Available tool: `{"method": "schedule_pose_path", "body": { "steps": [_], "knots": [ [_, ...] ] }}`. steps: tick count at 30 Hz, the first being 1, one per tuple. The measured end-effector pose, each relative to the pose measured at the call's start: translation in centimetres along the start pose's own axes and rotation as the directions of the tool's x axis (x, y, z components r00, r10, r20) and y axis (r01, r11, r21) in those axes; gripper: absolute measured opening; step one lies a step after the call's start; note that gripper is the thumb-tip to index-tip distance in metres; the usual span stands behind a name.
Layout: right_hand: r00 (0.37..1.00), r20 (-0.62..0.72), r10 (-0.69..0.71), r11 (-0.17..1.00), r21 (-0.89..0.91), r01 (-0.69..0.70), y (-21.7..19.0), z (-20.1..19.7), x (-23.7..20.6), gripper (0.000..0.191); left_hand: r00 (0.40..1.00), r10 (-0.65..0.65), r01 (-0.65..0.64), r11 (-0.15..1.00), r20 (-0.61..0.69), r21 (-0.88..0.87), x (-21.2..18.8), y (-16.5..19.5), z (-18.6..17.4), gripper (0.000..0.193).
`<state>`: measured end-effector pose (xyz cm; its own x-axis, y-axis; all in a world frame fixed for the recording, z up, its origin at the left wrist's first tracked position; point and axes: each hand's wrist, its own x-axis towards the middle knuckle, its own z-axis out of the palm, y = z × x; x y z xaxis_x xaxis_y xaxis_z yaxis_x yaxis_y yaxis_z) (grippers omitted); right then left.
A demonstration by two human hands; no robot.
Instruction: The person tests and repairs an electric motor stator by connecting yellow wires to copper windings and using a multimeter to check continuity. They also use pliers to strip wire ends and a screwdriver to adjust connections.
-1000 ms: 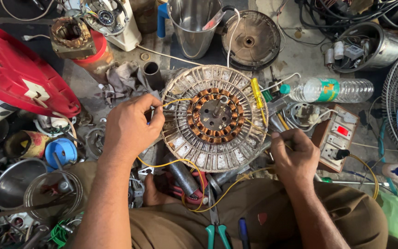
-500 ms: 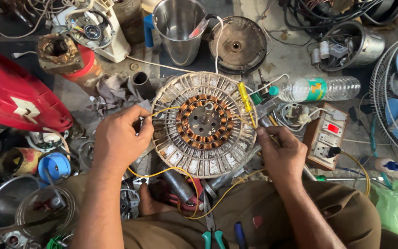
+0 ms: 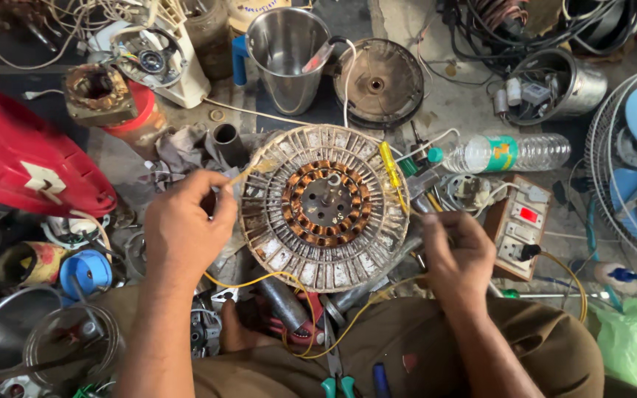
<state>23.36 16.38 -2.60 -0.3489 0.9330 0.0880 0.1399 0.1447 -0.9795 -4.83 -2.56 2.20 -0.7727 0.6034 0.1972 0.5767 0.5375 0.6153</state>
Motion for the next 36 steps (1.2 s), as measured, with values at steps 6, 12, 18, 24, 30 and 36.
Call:
{"method": "schedule_pose_path", "body": {
  "steps": [6,12,18,24,30,36],
  "knots": [
    [0.987,0.150,-0.053,0.767,0.639,-0.056,-3.2,0.7,-3.6,0.018,0.918,-0.281,0.261,-0.105,0.280,-0.960,-2.8,1.7,2.3,0.009],
    [0.970,0.243,-0.017,0.981,0.193,-0.031,-7.0,10.4,-6.7,0.020,0.741,-0.303,0.465,-0.413,0.600,-0.783,-6.1,6.0,4.8,0.006],
    [0.881,0.396,-0.260,0.914,-0.194,0.357,-8.8,13.2,-7.1,0.027,0.741,-0.355,0.435,-0.392,0.570,-0.810,-5.8,4.7,4.6,0.006],
    [0.854,0.184,-0.486,0.814,-0.260,0.519,-9.6,8.7,-1.1,0.037,0.718,-0.481,0.378,-0.338,0.504,-0.862,-3.7,2.5,3.8,0.010],
    [0.715,0.671,-0.196,0.807,-0.305,0.507,-9.2,6.8,5.4,0.037,0.807,-0.398,0.331,-0.307,0.436,-0.892,-2.5,1.4,2.9,0.010],
    [0.740,0.645,-0.190,0.802,-0.333,0.496,-9.9,7.4,5.5,0.020,0.813,-0.402,0.328,-0.283,0.422,-0.901,-2.1,0.7,2.6,0.010]
  ]
}}
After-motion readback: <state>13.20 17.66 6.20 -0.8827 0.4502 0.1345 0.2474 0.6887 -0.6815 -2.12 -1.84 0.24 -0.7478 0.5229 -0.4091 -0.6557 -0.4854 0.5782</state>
